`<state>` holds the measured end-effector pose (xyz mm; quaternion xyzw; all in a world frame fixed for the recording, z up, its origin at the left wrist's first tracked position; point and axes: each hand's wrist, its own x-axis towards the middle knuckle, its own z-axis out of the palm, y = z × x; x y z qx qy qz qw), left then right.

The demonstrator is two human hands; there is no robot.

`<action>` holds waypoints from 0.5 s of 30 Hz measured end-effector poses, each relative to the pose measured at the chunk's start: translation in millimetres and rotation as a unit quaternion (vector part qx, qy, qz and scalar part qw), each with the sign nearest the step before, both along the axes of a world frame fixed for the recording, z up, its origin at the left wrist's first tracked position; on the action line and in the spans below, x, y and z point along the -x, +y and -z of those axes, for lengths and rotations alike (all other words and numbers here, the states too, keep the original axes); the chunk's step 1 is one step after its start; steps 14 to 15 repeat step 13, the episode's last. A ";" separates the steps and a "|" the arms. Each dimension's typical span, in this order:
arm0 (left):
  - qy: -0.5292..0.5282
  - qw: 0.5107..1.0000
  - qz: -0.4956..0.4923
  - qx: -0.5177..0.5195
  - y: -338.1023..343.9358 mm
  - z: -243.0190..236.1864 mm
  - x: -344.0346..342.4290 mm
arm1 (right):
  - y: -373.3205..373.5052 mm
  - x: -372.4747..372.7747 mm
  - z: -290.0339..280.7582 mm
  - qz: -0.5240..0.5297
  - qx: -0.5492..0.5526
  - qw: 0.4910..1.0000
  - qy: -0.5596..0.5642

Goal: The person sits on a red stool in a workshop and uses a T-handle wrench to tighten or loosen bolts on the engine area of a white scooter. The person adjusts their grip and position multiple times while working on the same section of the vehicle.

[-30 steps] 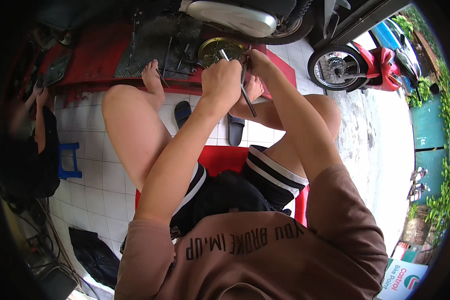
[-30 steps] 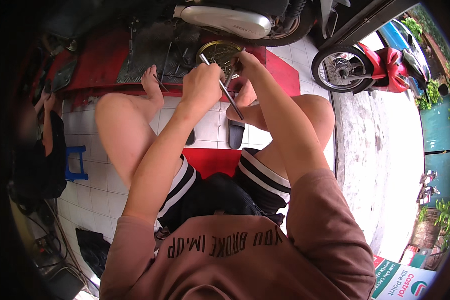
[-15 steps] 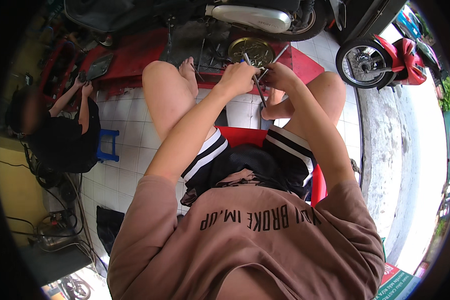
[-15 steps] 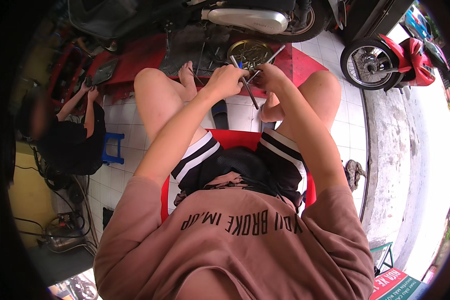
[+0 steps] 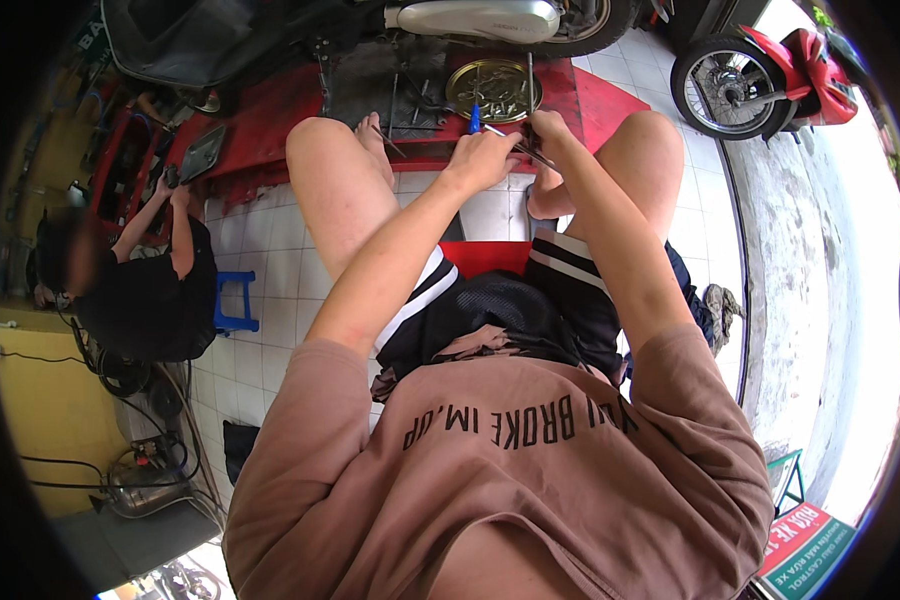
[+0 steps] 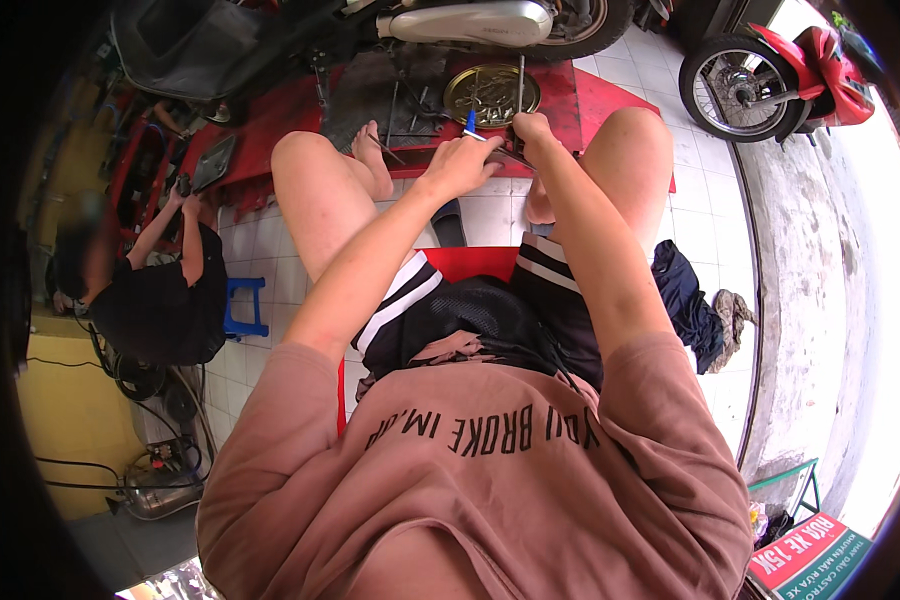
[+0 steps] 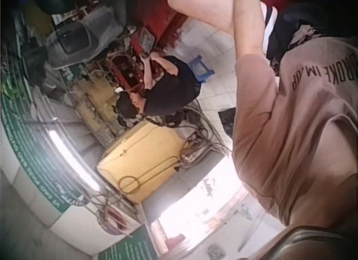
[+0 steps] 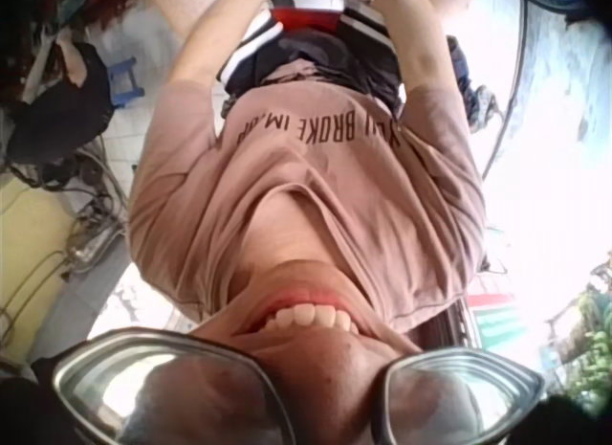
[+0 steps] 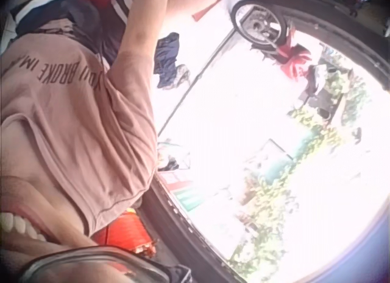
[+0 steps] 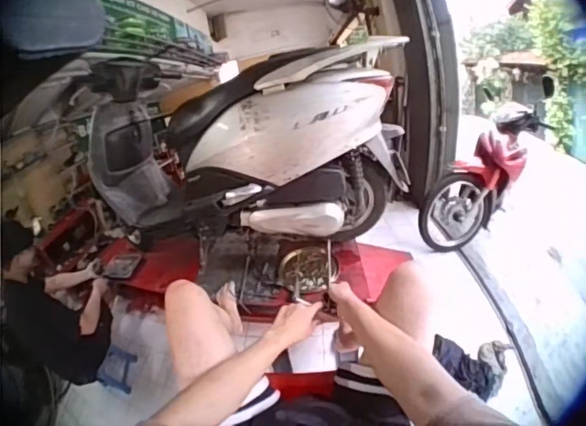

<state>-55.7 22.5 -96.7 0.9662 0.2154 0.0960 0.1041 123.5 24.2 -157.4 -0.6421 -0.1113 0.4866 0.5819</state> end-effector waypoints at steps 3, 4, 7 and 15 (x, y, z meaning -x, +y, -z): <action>-0.017 0.999 -0.014 0.028 -3.2 -5.0 -5.9 | -4.1 -2.7 0.2 0.021 0.000 0.999 -0.026; -0.015 0.999 -0.015 0.031 -3.8 -8.0 -8.9 | -4.4 -6.5 2.9 0.006 0.029 0.998 -0.059; -0.010 0.999 -0.026 0.043 1.1 -6.9 -5.6 | -0.2 -2.0 3.2 -0.030 0.081 0.991 -0.099; -0.170 0.976 -0.005 0.139 22.2 -14.8 8.4 | -0.2 -2.6 11.3 0.044 0.114 0.986 -0.110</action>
